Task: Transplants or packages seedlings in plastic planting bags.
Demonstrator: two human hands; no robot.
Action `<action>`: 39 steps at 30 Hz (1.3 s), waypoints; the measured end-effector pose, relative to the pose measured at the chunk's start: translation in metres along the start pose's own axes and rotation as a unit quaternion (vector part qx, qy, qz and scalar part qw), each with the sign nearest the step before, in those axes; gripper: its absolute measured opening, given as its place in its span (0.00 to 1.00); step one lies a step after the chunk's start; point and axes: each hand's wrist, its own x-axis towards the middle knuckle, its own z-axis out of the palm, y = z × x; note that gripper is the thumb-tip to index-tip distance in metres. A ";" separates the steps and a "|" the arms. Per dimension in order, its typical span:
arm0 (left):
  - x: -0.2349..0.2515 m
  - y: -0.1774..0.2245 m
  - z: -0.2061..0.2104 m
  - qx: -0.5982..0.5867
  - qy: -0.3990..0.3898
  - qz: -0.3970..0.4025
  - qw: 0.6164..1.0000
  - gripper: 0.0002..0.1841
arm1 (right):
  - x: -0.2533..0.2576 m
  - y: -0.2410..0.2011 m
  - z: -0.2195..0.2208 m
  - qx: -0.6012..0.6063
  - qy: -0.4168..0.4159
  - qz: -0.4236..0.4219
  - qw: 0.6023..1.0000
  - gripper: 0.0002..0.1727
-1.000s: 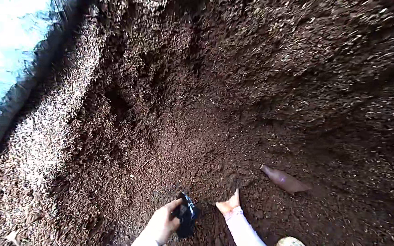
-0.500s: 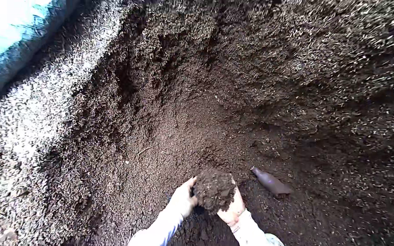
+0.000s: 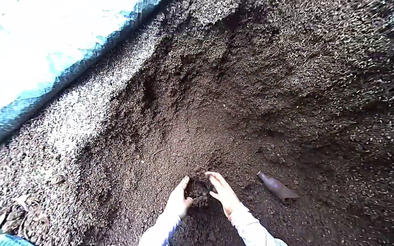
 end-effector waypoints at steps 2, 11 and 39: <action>0.000 -0.004 0.000 -0.006 -0.006 -0.001 1.000 0.45 | 0.001 0.038 -0.008 0.098 0.090 0.102 0.986 0.27; 0.007 -0.016 0.000 0.045 -0.094 -0.001 0.995 0.39 | 0.084 0.154 -0.006 0.493 0.153 0.133 0.846 0.49; 0.002 0.021 -0.023 -0.022 -0.077 -0.001 0.997 0.43 | 0.009 0.005 0.018 0.342 -0.005 0.005 0.940 0.33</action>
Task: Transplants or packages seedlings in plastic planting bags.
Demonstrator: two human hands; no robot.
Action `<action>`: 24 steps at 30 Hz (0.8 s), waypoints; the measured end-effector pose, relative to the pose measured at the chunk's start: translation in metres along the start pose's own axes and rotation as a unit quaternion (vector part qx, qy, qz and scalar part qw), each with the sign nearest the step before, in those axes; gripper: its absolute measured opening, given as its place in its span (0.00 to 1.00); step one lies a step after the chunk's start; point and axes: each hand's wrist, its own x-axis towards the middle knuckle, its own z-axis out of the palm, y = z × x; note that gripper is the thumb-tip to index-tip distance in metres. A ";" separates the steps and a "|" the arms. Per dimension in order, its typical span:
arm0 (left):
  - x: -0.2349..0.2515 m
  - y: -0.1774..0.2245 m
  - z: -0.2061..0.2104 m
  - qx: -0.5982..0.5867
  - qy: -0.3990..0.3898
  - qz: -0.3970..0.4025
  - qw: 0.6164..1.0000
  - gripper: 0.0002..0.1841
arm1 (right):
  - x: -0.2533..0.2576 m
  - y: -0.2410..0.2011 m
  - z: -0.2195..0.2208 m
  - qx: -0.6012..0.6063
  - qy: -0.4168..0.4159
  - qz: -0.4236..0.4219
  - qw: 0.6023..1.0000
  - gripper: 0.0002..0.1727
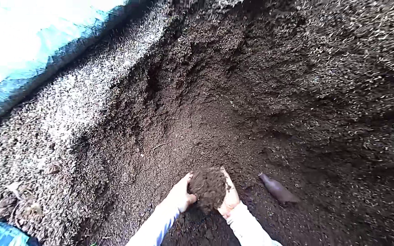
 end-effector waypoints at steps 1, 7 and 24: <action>-0.003 -0.001 0.002 0.000 0.006 -0.001 1.000 0.45 | -0.004 0.000 0.002 -0.063 -0.023 -0.022 0.997 0.31; -0.007 -0.018 0.009 0.011 0.029 0.012 0.999 0.47 | -0.014 -0.014 -0.004 -0.321 -0.021 -0.043 0.946 0.22; -0.005 -0.034 0.007 -0.028 0.009 -0.026 0.999 0.46 | 0.124 0.003 -0.081 0.091 0.255 0.004 0.963 0.46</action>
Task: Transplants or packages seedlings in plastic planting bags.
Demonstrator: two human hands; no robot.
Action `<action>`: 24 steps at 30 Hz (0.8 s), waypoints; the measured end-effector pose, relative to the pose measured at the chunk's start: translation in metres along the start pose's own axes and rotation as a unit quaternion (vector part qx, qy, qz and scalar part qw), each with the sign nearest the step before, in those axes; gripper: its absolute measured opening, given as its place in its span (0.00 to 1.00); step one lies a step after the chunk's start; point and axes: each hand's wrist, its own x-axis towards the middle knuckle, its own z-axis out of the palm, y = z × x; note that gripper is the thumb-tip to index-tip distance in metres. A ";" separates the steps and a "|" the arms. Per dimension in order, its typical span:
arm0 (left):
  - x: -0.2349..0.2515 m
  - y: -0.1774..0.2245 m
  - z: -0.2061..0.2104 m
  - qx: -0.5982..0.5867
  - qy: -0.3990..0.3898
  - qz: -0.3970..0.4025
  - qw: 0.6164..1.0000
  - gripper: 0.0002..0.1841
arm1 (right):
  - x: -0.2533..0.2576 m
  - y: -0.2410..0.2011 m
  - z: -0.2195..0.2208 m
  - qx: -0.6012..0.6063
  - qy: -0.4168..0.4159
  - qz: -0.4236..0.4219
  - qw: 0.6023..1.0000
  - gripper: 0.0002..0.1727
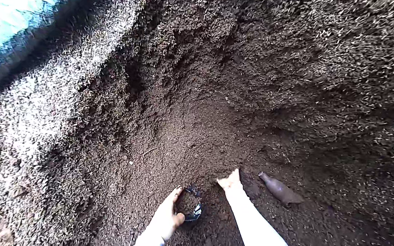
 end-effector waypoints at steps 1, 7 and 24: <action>0.001 0.001 0.000 0.001 0.000 0.002 1.000 0.46 | 0.004 -0.002 0.006 -0.001 -0.006 0.010 1.000 0.47; 0.012 0.006 0.001 0.009 -0.008 0.017 1.000 0.44 | -0.034 -0.013 -0.004 -0.003 -0.187 0.056 0.981 0.46; -0.013 -0.026 0.007 0.006 0.037 0.028 0.999 0.46 | -0.117 0.035 0.000 -0.692 -0.175 0.009 0.700 0.33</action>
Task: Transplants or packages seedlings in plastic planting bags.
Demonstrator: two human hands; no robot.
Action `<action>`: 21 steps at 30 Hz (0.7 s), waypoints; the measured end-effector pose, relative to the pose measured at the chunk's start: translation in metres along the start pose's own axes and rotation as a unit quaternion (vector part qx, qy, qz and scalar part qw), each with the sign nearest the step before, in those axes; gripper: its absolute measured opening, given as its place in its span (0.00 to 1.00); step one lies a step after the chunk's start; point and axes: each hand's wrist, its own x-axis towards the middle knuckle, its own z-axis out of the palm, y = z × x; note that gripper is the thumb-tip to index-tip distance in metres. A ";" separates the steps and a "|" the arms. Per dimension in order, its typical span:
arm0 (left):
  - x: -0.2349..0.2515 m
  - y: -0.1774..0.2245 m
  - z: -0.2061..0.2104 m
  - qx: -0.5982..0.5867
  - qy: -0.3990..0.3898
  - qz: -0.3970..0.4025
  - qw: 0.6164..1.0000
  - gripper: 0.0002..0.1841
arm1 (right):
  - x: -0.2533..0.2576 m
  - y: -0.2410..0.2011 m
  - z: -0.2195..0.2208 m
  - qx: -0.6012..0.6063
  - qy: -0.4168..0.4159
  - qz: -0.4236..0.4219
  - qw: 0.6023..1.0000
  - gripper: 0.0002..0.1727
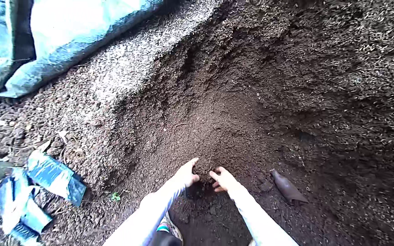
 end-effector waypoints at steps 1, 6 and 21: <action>-0.001 -0.004 0.001 -0.004 -0.002 0.007 1.000 0.45 | 0.006 -0.001 0.009 0.012 -0.008 0.022 1.000 0.30; -0.017 -0.016 0.006 -0.131 0.004 -0.045 0.990 0.42 | 0.007 -0.016 0.025 -0.122 0.007 -0.005 0.993 0.28; -0.081 -0.009 -0.022 -0.110 0.069 -0.038 0.991 0.35 | -0.073 -0.028 0.033 -0.133 0.028 -0.143 0.980 0.18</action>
